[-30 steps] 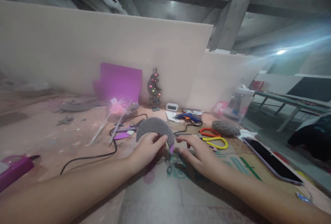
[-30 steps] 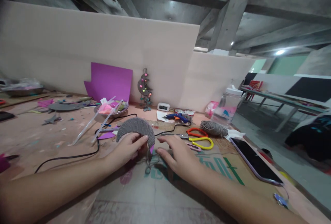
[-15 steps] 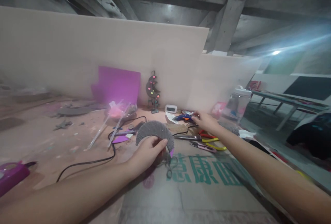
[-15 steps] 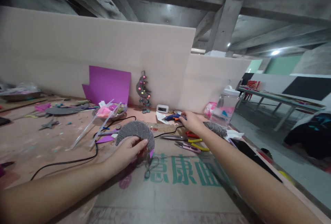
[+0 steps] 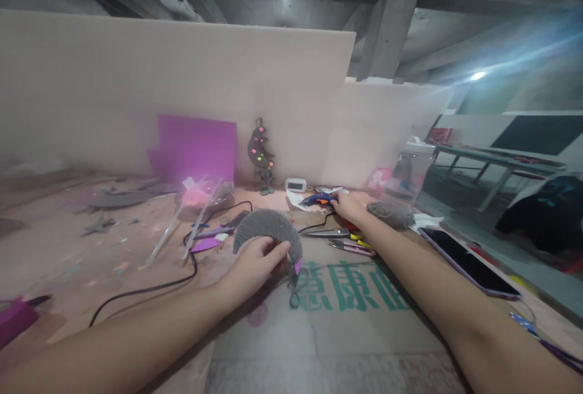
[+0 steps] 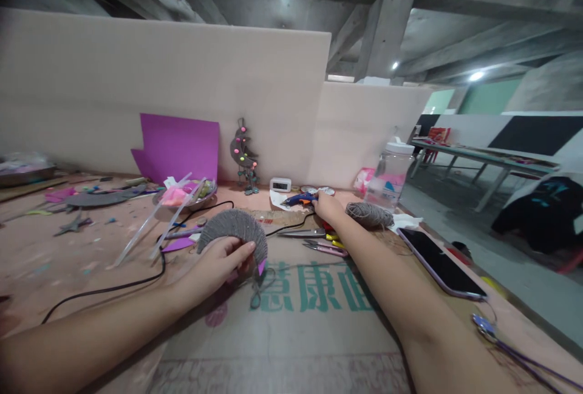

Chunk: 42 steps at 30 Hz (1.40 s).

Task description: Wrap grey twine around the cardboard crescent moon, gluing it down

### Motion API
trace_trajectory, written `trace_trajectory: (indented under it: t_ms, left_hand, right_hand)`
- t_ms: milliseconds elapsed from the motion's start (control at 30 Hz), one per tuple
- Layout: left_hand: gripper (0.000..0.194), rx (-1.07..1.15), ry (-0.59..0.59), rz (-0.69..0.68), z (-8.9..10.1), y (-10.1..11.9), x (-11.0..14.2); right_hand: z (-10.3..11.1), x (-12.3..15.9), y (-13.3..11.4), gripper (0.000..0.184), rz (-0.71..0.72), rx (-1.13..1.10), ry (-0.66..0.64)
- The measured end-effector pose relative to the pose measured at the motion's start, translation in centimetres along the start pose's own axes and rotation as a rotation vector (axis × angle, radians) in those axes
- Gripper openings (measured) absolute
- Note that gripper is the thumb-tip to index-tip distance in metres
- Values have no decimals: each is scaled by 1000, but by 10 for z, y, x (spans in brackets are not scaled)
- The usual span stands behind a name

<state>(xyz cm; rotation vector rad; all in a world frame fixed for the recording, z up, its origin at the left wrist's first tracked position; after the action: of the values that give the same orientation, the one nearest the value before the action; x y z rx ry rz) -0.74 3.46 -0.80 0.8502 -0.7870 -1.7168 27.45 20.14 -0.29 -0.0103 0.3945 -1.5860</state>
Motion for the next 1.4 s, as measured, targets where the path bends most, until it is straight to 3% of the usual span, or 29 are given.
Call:
trace_trajectory:
  t_ms: [400, 833, 1167, 1400]
  left_hand:
    - [44, -19, -25, 0, -3, -3, -1]
    - [44, -15, -58, -12, -1, 3, 2]
    - [36, 6, -69, -31, -5, 4, 6]
    - [38, -44, -78, -30, -3, 8, 7]
  right_hand:
    - [-4, -16, 6, 33, -32, -210, -102]
    - [24, -11, -13, 34, 100, -385, 155]
    - [-6, 9, -23, 35, 159, -274, 72]
    - [-2, 14, -22, 35, 162, -145, 33]
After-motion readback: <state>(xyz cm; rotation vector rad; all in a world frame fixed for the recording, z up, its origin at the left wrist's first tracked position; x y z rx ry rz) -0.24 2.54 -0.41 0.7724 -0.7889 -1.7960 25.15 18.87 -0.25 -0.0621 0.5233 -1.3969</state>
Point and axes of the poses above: each hand's wrist, its own x-axis away from the middle knuckle, its own z-axis out of the back of the hand, y = z × x, the point moved 4 cm from there along -x, towards the middle knuckle, and after that the axes turned 6 degrees about -x, right-handed, at the moved point
